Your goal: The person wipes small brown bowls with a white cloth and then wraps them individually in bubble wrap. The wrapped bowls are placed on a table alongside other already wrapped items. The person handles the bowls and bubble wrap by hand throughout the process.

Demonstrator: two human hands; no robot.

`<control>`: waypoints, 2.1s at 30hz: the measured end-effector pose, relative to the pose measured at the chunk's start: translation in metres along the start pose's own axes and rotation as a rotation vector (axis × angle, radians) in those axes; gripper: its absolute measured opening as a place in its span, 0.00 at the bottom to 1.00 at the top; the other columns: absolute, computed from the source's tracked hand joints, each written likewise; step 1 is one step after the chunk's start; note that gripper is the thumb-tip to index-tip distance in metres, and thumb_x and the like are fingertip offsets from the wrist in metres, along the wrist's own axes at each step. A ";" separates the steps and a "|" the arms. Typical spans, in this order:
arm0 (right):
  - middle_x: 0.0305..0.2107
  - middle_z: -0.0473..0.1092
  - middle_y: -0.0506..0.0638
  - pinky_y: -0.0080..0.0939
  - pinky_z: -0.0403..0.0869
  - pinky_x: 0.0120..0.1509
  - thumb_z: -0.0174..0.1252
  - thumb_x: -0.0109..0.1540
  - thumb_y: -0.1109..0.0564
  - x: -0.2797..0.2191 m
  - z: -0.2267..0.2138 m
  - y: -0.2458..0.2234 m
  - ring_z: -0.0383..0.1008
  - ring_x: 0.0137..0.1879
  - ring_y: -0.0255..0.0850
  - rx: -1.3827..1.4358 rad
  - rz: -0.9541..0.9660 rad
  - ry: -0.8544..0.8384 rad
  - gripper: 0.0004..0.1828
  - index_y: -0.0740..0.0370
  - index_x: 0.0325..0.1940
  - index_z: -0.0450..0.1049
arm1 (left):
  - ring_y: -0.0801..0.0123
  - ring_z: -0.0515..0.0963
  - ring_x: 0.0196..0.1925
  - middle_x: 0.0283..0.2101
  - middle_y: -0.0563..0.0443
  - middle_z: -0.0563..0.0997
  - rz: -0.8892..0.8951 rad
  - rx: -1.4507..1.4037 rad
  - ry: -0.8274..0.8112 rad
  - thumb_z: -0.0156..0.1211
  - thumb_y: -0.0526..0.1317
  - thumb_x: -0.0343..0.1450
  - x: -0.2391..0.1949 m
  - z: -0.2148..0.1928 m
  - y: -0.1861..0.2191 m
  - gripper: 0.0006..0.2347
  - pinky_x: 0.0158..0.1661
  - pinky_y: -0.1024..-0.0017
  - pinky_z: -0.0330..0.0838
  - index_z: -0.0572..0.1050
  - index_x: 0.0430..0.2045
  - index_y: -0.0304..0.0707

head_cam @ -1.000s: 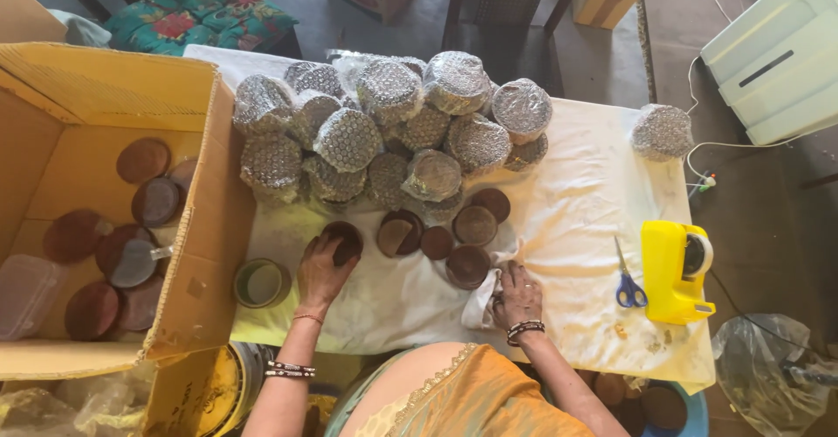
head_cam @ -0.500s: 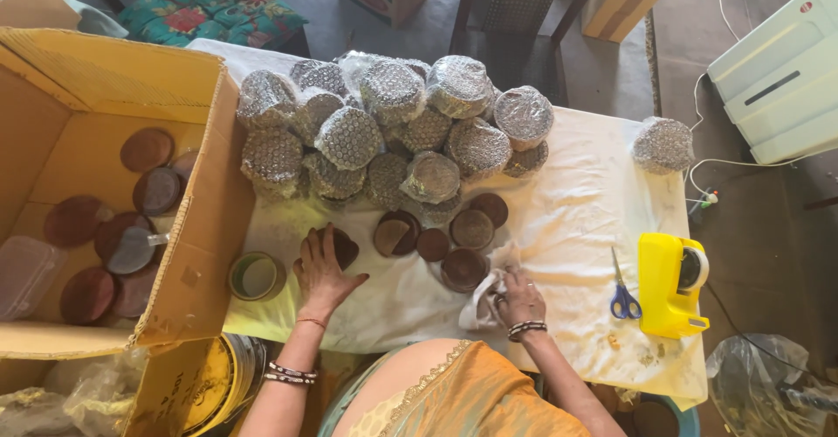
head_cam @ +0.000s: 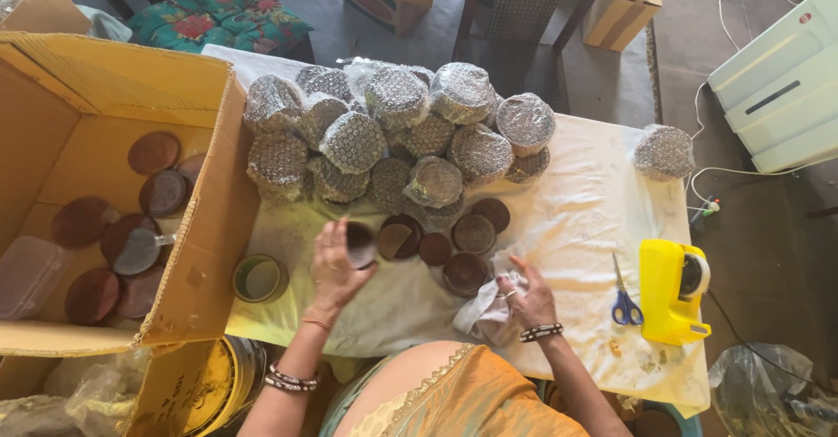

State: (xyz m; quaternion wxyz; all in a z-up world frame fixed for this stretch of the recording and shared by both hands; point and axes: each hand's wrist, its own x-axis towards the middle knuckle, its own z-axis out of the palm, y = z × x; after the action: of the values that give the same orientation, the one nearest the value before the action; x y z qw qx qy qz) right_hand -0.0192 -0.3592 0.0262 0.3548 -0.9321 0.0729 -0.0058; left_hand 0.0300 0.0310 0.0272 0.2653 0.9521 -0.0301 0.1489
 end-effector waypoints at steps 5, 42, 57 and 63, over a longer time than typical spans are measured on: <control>0.61 0.68 0.54 0.49 0.77 0.62 0.59 0.61 0.39 0.002 0.026 -0.061 0.72 0.65 0.48 0.642 0.099 -0.324 0.38 0.53 0.72 0.58 | 0.45 0.67 0.65 0.62 0.34 0.68 0.239 -0.093 -0.033 0.80 0.52 0.53 0.012 -0.015 0.107 0.48 0.62 0.55 0.64 0.59 0.66 0.29; 0.38 0.78 0.50 0.39 0.75 0.45 0.66 0.58 0.57 -0.013 -0.025 -0.100 0.78 0.39 0.41 0.260 -0.024 0.112 0.14 0.57 0.48 0.81 | 0.58 0.80 0.57 0.57 0.47 0.79 -0.911 -1.780 -1.103 0.52 0.59 0.71 0.007 0.046 0.141 0.25 0.56 0.48 0.76 0.73 0.57 0.46; 0.34 0.79 0.48 0.37 0.76 0.47 0.66 0.61 0.61 0.006 0.013 -0.023 0.76 0.39 0.34 0.518 0.130 0.170 0.10 0.62 0.46 0.77 | 0.57 0.80 0.55 0.55 0.48 0.80 -1.140 -1.575 -0.942 0.52 0.67 0.64 -0.007 0.059 0.102 0.28 0.48 0.49 0.78 0.74 0.54 0.57; 0.37 0.79 0.49 0.42 0.76 0.50 0.64 0.62 0.56 0.022 -0.017 0.040 0.79 0.42 0.40 0.186 0.402 0.326 0.12 0.56 0.50 0.78 | 0.57 0.80 0.56 0.55 0.46 0.80 -1.213 -1.724 -0.539 0.49 0.60 0.72 -0.011 0.074 0.027 0.23 0.52 0.49 0.79 0.75 0.54 0.49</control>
State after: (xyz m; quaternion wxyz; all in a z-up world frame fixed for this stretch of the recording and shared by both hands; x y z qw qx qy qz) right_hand -0.0033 -0.4030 0.0118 0.4166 -0.8490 0.3118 -0.0920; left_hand 0.0354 -0.0306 -0.0235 0.8582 0.3037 0.2933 -0.2919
